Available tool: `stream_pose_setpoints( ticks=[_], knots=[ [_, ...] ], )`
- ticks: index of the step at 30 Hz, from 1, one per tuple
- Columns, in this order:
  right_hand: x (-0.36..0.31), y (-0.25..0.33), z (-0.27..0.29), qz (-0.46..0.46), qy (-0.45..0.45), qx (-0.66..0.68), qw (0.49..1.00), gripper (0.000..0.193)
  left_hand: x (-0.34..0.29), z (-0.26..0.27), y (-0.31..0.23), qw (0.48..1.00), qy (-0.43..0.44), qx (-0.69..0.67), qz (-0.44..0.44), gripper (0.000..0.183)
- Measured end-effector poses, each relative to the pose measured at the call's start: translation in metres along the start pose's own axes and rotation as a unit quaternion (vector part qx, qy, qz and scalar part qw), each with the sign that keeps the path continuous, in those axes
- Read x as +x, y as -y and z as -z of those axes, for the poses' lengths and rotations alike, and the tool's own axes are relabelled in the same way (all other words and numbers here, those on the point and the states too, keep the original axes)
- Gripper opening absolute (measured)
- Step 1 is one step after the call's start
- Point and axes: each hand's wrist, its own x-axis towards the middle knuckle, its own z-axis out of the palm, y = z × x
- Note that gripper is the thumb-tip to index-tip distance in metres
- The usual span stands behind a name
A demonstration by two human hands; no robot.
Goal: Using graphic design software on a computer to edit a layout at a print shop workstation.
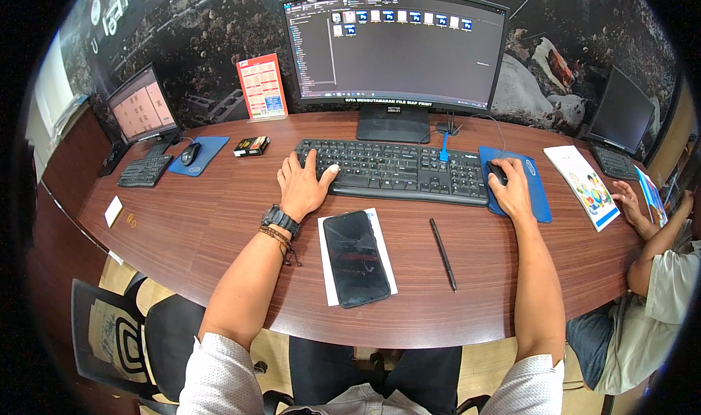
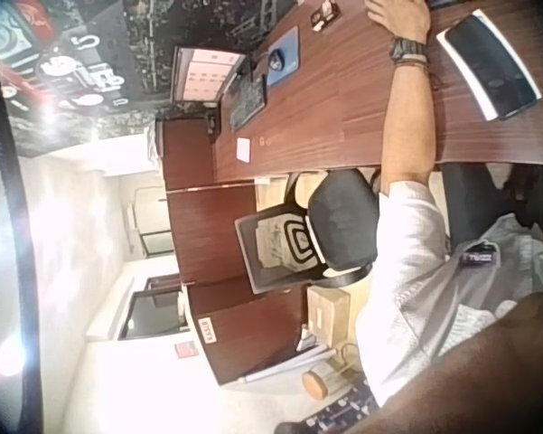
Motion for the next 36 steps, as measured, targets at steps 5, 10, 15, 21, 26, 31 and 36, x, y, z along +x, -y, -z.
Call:
stream_pose_setpoints(
  ticks=[5,10,15,21,26,31,36],
  knots=[
    [-0.001,0.002,0.0,-0.001,-0.002,0.003,1.0,0.035,0.0,0.004,-0.001,1.0,-0.005,0.003,-0.004,0.077],
    [-0.001,0.002,0.001,0.002,-0.004,0.002,1.0,0.034,0.001,0.011,-0.005,0.999,0.046,-0.02,0.014,0.079],
    [0.0,0.001,0.0,0.004,-0.003,0.004,1.0,0.034,0.001,0.005,-0.001,1.0,0.026,-0.005,0.007,0.078],
    [-0.001,-0.001,0.0,-0.004,-0.01,-0.012,1.0,0.031,0.001,0.0,0.0,1.0,0.012,0.004,0.005,0.078],
    [-0.001,-0.003,0.001,0.005,-0.01,-0.006,1.0,0.03,0.001,0.001,-0.001,1.0,0.01,0.002,0.006,0.078],
    [-0.001,0.001,0.001,0.007,-0.01,0.0,1.0,0.029,0.0,0.001,-0.001,1.0,0.006,0.0,0.004,0.078],
    [-0.002,0.002,0.003,0.001,-0.008,-0.005,1.0,0.029,0.001,0.009,-0.005,0.999,0.034,-0.01,0.011,0.078]
  ],
)
